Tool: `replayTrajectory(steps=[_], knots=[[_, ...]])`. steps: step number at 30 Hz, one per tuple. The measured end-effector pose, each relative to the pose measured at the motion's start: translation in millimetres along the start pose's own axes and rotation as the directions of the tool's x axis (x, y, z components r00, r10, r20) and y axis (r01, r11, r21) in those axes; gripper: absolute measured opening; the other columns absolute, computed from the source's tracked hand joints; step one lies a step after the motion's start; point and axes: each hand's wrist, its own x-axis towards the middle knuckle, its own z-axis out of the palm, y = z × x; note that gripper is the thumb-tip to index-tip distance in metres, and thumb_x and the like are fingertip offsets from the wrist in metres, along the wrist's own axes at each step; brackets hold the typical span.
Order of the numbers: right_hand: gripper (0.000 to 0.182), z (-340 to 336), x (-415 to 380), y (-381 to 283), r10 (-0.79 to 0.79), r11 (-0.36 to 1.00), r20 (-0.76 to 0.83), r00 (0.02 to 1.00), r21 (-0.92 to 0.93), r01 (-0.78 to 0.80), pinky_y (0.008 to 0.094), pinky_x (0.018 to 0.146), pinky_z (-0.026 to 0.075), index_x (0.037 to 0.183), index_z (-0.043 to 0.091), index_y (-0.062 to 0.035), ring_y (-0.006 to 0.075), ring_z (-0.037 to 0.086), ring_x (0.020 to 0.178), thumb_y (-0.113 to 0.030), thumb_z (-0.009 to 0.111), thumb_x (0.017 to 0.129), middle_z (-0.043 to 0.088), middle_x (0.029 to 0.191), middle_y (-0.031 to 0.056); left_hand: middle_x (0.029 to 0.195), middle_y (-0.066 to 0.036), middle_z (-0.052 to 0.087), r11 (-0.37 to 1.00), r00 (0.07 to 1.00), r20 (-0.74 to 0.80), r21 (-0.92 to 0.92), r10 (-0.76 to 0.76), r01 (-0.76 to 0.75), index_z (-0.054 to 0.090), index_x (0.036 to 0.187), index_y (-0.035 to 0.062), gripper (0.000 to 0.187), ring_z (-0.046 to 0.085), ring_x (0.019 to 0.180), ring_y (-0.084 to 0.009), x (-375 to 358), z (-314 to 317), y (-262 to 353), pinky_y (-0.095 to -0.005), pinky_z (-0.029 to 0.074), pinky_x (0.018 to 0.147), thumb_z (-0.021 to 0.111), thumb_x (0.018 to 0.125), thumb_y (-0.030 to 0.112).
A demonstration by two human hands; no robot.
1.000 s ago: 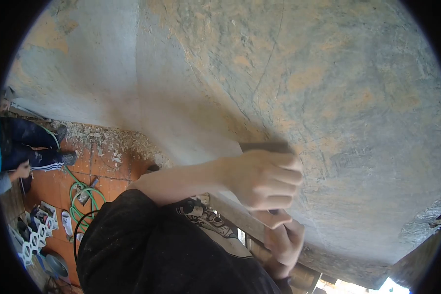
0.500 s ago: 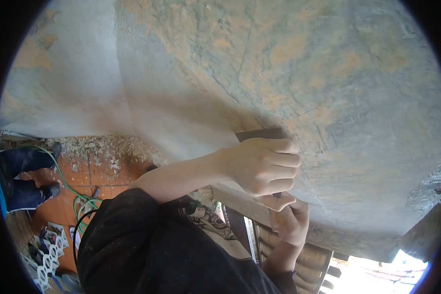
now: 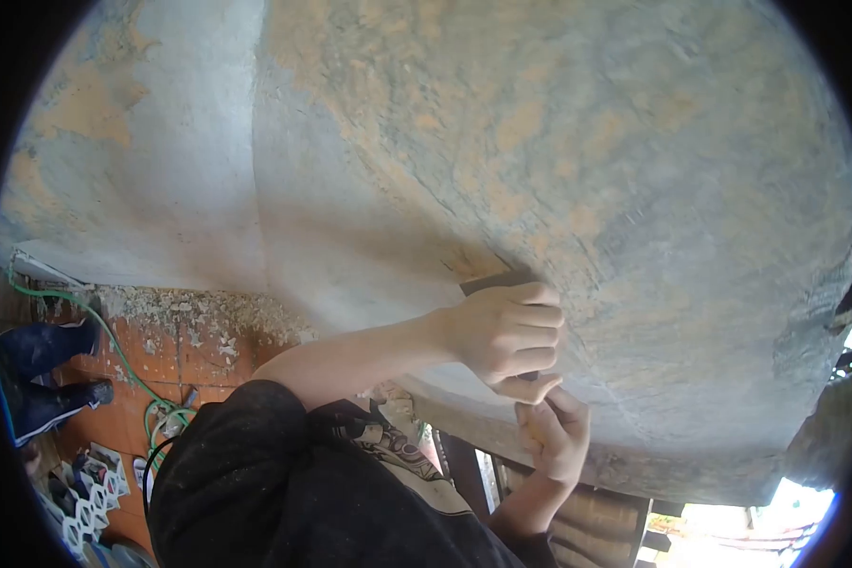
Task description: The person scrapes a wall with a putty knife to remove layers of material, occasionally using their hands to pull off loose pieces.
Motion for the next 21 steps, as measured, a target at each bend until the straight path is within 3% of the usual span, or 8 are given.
replayTrajectory(steps=[6, 7, 12, 16, 18, 19, 20, 21], knots=[[0.023, 10.7, 0.1, 115.7, 0.157, 0.873, 0.004, 0.988, 0.466, -0.140, 0.0206, 0.040, 0.026, 0.087, 0.059, -0.0002, 0.0039, 0.037, 0.045, -0.020, 0.053, 0.098, 0.050, 0.064, 0.0000, 0.087, -0.004, 0.064, 0.988, 0.983, 0.121, 0.088, -0.137, 0.127, 0.060, 0.071, 0.0084, 0.022, 0.060, 0.093, -0.0217, -46.4, 19.3, 25.4, -0.0433, 0.044, 0.097, 0.068, 0.077, 0.027], [0.024, 12.8, -4.5, 132.4, 0.221, 0.882, 0.034, 0.975, 0.419, -0.215, 0.0207, 0.041, 0.026, 0.083, 0.058, -0.0022, 0.0038, 0.038, 0.046, -0.020, 0.053, 0.098, 0.050, 0.063, -0.0009, 0.121, -0.007, 0.059, 0.970, 0.944, 0.234, 0.132, -0.232, 0.205, 0.062, 0.091, 0.0128, 0.026, 0.055, 0.115, -0.0262, -86.1, 31.0, 32.1, -0.0546, 0.033, 0.110, 0.068, 0.079, 0.035], [0.030, 25.1, -7.5, 219.9, 0.343, 0.914, 0.293, 0.892, 0.116, -0.390, 0.0216, 0.043, 0.027, 0.074, 0.055, -0.0060, 0.0029, 0.039, 0.048, -0.024, 0.054, 0.098, 0.047, 0.061, -0.0045, 0.145, -0.014, 0.036, 0.923, 0.842, 0.405, 0.295, -0.356, 0.249, 0.056, 0.116, 0.0273, 0.038, 0.039, 0.134, -0.0334, -238.7, -1.2, 62.8, -0.0715, 0.017, 0.110, 0.070, 0.081, 0.032], [0.035, 17.3, 19.3, 286.0, 0.297, 0.901, 0.422, 0.857, -0.422, -0.104, 0.0346, 0.067, 0.048, 0.091, 0.063, 0.0021, 0.0231, 0.062, 0.069, -0.032, 0.055, 0.094, 0.065, 0.073, 0.0133, 0.156, -0.017, 0.024, 0.822, 0.754, 0.414, 0.493, -0.510, 0.285, 0.056, 0.117, 0.0213, 0.039, 0.020, 0.146, -0.0326, -286.2, -60.7, 81.6, -0.0615, 0.013, 0.117, 0.070, 0.081, 0.031], [0.040, 14.8, 37.1, 285.9, 0.279, 0.872, 0.466, 0.840, -0.489, -0.019, 0.0435, 0.085, 0.048, 0.114, 0.064, -0.0018, 0.0379, 0.065, 0.095, -0.034, 0.054, 0.092, 0.067, 0.097, 0.0257, 0.154, -0.020, 0.027, 0.256, 0.356, 0.051, 0.790, -0.933, 0.558, 0.054, 0.122, 0.0156, 0.042, 0.027, 0.144, -0.0330, -304.7, -103.4, 106.6, -0.0611, 0.025, 0.112, 0.067, 0.084, 0.028], [0.041, 12.5, 51.3, 293.7, 0.273, 0.834, 0.531, 0.802, -0.547, 0.079, 0.0446, 0.088, 0.047, 0.121, 0.061, -0.0061, 0.0400, 0.063, 0.101, -0.033, 0.052, 0.092, 0.065, 0.104, 0.0268, 0.153, -0.020, 0.030, -0.048, 0.022, -0.131, 0.510, -0.991, 0.859, 0.051, 0.128, 0.0127, 0.046, 0.030, 0.142, -0.0339, -328.1, -124.8, 119.0, -0.0602, 0.028, 0.110, 0.065, 0.086, 0.028], [0.043, 10.9, 66.4, 299.3, 0.266, 0.786, 0.593, 0.760, -0.589, 0.185, 0.0457, 0.091, 0.047, 0.128, 0.059, -0.0104, 0.0421, 0.061, 0.106, -0.032, 0.051, 0.092, 0.063, 0.111, 0.0279, 0.152, -0.021, 0.032, -0.356, -0.335, -0.175, 0.107, -0.926, 0.928, 0.048, 0.134, 0.0098, 0.051, 0.033, 0.141, -0.0348, -361.1, -147.8, 131.8, -0.0593, 0.031, 0.107, 0.062, 0.088, 0.027], [0.045, 12.7, 83.8, 301.3, 0.272, 0.778, 0.653, 0.707, -0.582, 0.238, 0.0470, 0.091, 0.047, 0.131, 0.057, -0.0137, 0.0433, 0.060, 0.103, -0.031, 0.050, 0.090, 0.065, 0.111, 0.0250, 0.152, -0.022, 0.032, -0.520, -0.475, -0.214, 0.420, -0.854, 0.744, 0.035, 0.147, 0.0089, 0.064, 0.029, 0.142, -0.0365, -392.6, -176.7, 153.3, -0.0611, 0.028, 0.109, 0.059, 0.090, 0.027]])
